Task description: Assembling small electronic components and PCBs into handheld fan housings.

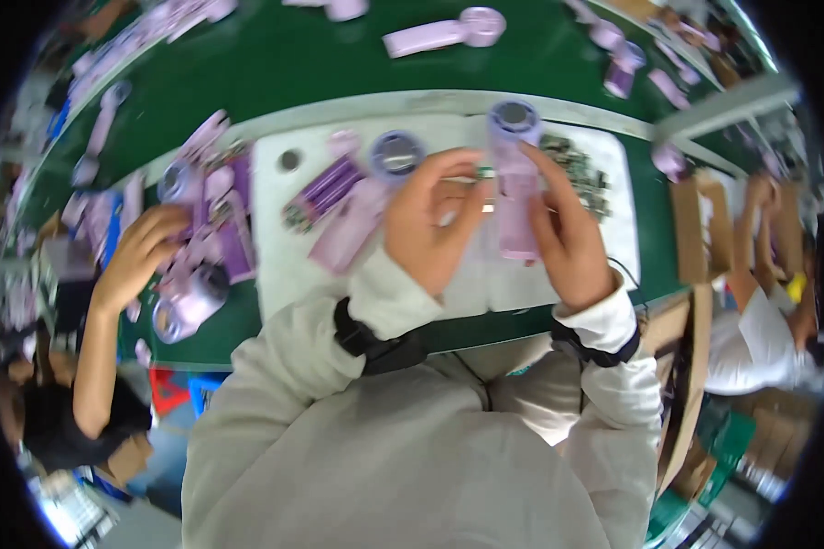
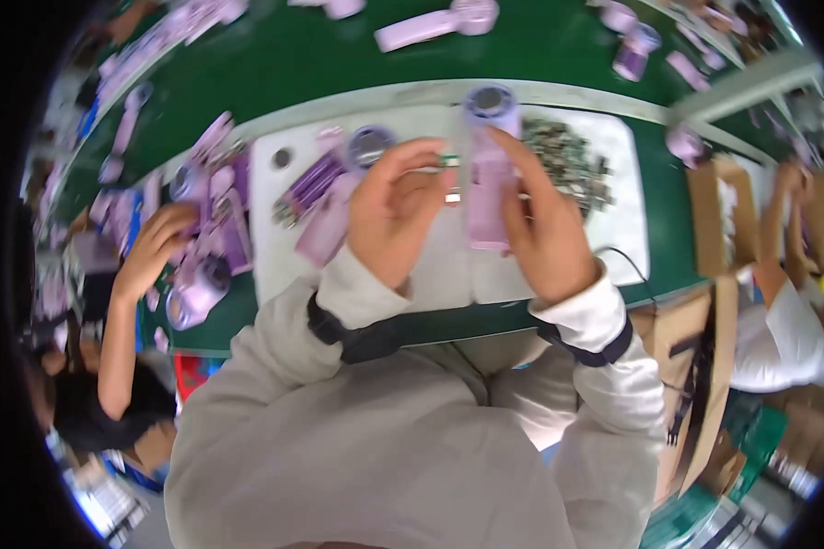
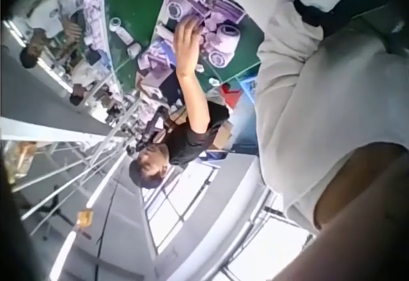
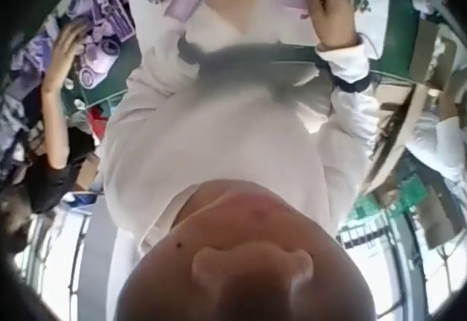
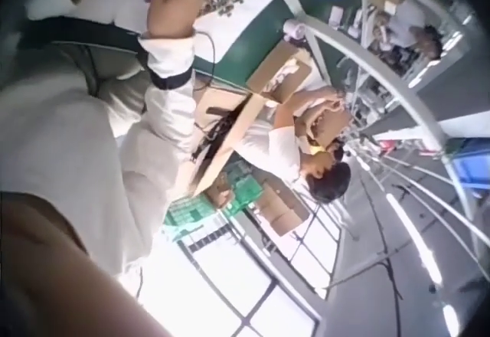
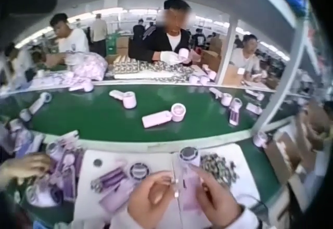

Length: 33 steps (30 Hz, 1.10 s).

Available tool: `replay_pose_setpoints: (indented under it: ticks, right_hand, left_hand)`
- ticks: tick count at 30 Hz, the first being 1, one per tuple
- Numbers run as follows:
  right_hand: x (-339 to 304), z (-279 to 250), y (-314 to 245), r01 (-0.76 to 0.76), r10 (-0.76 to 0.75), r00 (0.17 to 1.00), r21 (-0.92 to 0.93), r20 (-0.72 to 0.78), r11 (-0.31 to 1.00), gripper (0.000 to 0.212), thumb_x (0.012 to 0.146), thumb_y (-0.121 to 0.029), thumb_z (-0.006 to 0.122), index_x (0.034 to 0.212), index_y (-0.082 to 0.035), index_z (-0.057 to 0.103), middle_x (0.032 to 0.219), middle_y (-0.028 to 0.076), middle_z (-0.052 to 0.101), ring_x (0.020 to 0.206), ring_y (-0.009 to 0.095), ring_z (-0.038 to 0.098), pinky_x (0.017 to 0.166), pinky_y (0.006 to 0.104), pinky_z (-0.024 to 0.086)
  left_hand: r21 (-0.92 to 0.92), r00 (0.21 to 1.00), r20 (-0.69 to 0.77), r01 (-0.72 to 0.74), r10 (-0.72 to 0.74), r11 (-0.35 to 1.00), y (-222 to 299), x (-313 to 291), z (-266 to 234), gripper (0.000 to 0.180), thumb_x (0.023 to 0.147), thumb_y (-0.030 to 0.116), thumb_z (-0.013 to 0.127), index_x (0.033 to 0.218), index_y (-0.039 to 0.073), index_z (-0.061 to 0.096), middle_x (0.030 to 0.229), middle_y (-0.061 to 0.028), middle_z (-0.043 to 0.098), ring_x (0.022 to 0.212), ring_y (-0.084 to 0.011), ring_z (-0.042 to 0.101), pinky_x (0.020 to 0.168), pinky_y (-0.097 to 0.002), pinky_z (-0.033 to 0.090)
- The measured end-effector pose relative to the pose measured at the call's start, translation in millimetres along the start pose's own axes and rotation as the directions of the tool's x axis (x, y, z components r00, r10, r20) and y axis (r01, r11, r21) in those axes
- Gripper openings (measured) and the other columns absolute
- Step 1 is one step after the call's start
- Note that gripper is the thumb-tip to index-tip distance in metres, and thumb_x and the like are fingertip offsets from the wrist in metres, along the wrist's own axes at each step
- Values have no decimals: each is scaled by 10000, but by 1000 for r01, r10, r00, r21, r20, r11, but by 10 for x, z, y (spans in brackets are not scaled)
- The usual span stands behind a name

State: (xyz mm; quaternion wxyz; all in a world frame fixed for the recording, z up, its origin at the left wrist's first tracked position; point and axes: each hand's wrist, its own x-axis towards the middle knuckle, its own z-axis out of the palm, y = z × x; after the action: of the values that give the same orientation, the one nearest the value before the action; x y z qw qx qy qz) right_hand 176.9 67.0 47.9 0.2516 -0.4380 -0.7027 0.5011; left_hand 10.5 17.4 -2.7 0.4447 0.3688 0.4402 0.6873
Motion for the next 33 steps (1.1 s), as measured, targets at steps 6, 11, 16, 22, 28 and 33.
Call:
replay_pose_setpoints:
  ticks: [6,11,16,22,28,33]
  right_hand:
    - [-210,218,269,276,-198,956,-430,219,859,490,913,-7,579,1394,-85,529,739,126,640,583,245,616,531,357,483]
    - [-149,262,77,420,-264,903,-572,338,705,457,828,6,656,1272,-100,636,713,121,610,590,291,602,546,371,477]
    - [-127,262,64,564,-392,826,-582,406,585,354,806,13,674,1147,-77,707,712,108,600,601,288,601,548,365,471]
    - [-180,149,214,404,-305,907,-390,291,828,201,846,-13,690,1040,-43,735,703,84,633,581,196,610,539,333,471]
    - [4,387,367,210,-196,978,-288,77,935,178,866,-32,707,1041,-32,740,758,87,693,601,115,604,574,265,486]
    - [67,241,402,308,-279,950,-263,142,914,197,862,-22,709,1054,-51,744,774,115,705,564,124,590,560,280,500]
  left_hand:
    - [247,966,209,-202,151,948,286,-382,-298,258,907,-9,660,1163,13,633,1007,-82,669,890,-124,671,754,-267,544]
    - [198,900,435,-133,35,971,180,-592,-438,217,855,5,688,1067,47,673,959,-101,677,773,-182,685,669,-292,552]
    - [212,858,514,-134,6,968,119,-643,-449,215,824,22,702,1034,63,682,928,-100,684,740,-201,683,655,-302,561]
    - [166,798,600,-47,-63,985,82,-532,-368,218,839,33,705,1054,58,681,911,-91,681,757,-182,686,655,-310,572]
    - [134,858,496,75,-133,988,19,-355,-422,230,879,30,690,1107,24,660,921,-87,679,747,-135,686,674,-264,562]
    - [195,967,211,101,-142,976,-43,-257,-365,261,925,-14,651,1185,-10,621,1046,-100,669,900,-131,678,790,-266,564]
